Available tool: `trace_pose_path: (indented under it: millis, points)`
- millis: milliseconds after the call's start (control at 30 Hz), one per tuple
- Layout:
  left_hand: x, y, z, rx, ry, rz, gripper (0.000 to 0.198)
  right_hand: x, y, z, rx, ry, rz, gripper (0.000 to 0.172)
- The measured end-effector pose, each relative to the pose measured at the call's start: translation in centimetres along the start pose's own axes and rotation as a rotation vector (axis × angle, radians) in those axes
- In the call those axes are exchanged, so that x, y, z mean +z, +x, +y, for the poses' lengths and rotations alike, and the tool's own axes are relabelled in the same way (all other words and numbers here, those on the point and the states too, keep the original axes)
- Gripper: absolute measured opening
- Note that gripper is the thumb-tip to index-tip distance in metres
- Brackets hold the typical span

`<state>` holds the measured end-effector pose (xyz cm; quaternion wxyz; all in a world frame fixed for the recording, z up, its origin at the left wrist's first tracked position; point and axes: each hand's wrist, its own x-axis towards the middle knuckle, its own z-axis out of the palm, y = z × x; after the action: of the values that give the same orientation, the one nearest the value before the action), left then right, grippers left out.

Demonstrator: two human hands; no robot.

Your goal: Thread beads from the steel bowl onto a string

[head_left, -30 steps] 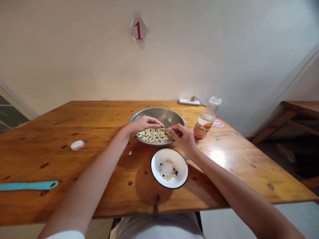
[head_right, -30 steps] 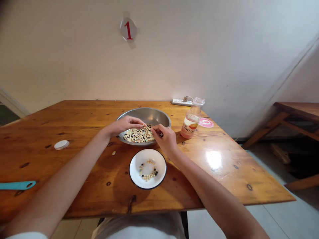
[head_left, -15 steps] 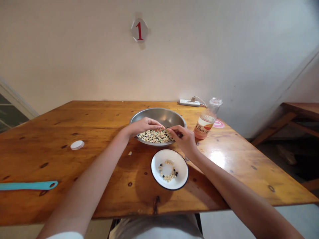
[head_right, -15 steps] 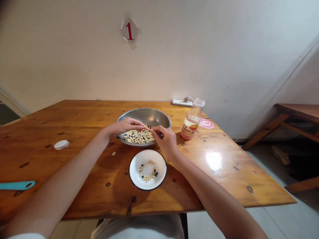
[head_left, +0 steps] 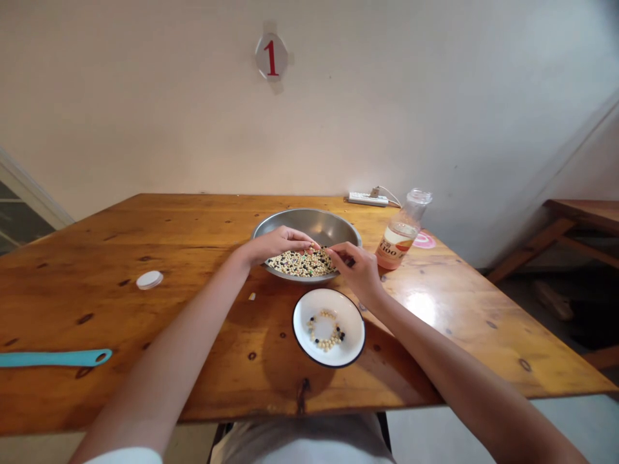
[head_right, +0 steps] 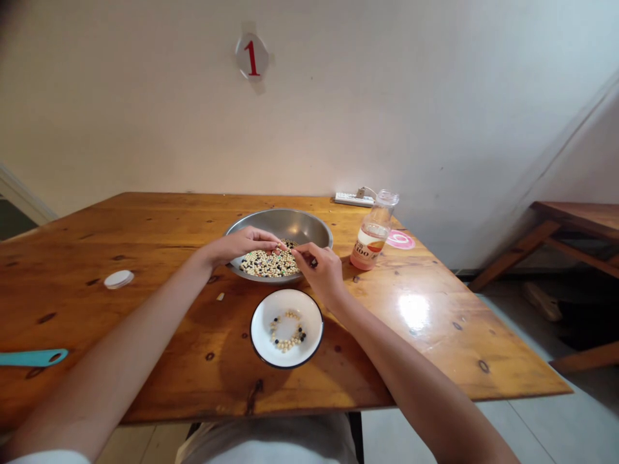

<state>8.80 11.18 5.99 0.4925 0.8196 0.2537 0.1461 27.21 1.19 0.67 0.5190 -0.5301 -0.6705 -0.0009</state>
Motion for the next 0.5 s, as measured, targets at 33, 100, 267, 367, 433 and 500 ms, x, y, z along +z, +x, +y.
trace_pose_path:
  millis: [33, 100, 267, 367, 433, 500]
  points:
    - [0.01, -0.03, 0.08, -0.002, 0.01, 0.002, 0.032, 0.01, 0.0, 0.01, 0.0, 0.001, -0.003, 0.016]
    - [0.01, -0.06, 0.17, -0.009, 0.027, 0.002, 0.032, 0.03, -0.01, 0.07, 0.0, 0.002, -0.007, 0.016]
    - [-0.1, 0.15, -0.25, 0.015, 0.023, -0.025, 0.03, 0.04, -0.05, 0.32, 0.0, -0.01, -0.014, 0.015]
    - [-0.19, 0.32, -0.65, 0.041, 0.017, -0.044, 0.029, 0.0, -0.04, 0.36, -0.007, -0.019, -0.022, 0.014]
    - [-0.22, 0.34, -0.77, 0.043, 0.009, -0.049, 0.03, -0.03, -0.03, 0.33, -0.015, -0.019, -0.025, 0.014]
    - [-0.22, 0.3, -0.75, 0.034, -0.006, -0.039, 0.031, -0.05, -0.02, 0.28, -0.018, -0.011, -0.02, 0.014]
